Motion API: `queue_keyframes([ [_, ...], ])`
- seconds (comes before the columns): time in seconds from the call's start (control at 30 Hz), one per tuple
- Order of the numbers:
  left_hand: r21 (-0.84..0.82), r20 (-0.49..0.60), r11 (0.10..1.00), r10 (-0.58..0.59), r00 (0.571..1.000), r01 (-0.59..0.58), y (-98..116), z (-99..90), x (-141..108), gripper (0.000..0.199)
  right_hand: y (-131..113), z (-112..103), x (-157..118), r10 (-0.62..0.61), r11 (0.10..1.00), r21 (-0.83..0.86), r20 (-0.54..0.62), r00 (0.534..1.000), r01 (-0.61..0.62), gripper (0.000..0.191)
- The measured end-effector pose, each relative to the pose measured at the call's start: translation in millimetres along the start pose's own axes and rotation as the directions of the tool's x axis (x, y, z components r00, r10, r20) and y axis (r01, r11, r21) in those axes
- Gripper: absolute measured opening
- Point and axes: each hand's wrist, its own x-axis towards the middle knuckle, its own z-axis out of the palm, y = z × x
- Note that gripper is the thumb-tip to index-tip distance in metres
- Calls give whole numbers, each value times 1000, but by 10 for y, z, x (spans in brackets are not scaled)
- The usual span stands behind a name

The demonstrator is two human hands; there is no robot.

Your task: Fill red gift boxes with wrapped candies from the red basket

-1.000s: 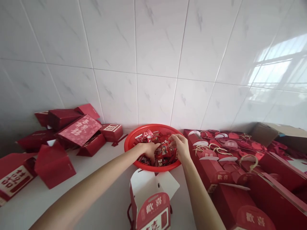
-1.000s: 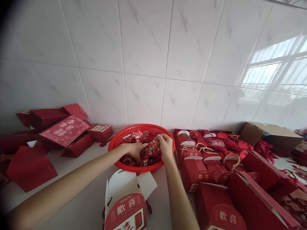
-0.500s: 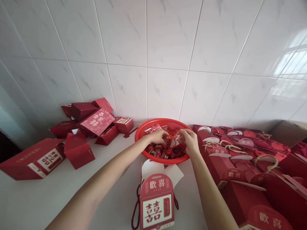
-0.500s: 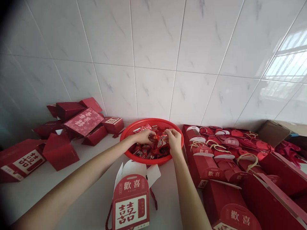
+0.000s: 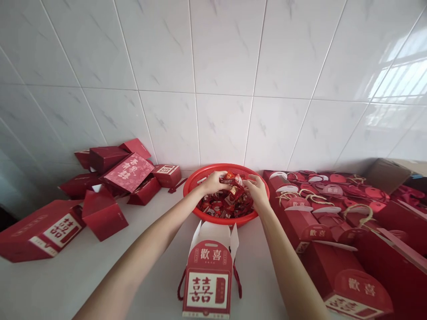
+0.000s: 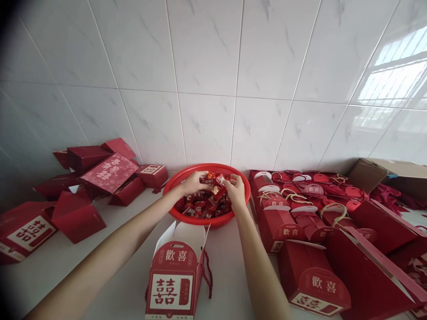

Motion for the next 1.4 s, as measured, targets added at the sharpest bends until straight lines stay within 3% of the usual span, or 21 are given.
queue_keyframes([
  [0.13,-68,-30,998,15,999,-17,50,-12,-23,50,-35,25,-39,3,1000,-3,81,997,-3,36],
  [0.27,-116,8,993,34,999,-33,120,-18,-43,47,-87,37,-85,23,999,-28,157,987,-19,36],
  [0.4,-197,14,979,53,999,-49,195,-19,-60,46,-83,29,-109,-18,997,-72,303,953,42,42],
  [0.5,-207,-15,977,42,999,-44,238,-20,-74,45,-47,32,-114,-20,985,-151,388,921,85,26],
  [0.77,-145,25,989,37,999,-33,212,-12,-68,47,-110,1,-65,-28,997,76,132,991,18,22],
  [0.9,-84,73,995,67,995,-61,129,0,-33,45,-195,-44,-106,-22,978,207,288,957,-40,26],
  [1.03,-26,188,998,61,980,-57,100,9,-25,42,-203,-28,-164,17,990,116,436,900,-75,35],
  [1.27,-18,275,994,-95,957,104,247,-7,-76,29,-216,-2,-185,15,995,87,342,940,-48,42],
  [1.4,-87,186,984,-140,973,158,304,-29,-89,36,-215,-23,-150,-19,987,155,296,955,-28,36],
])
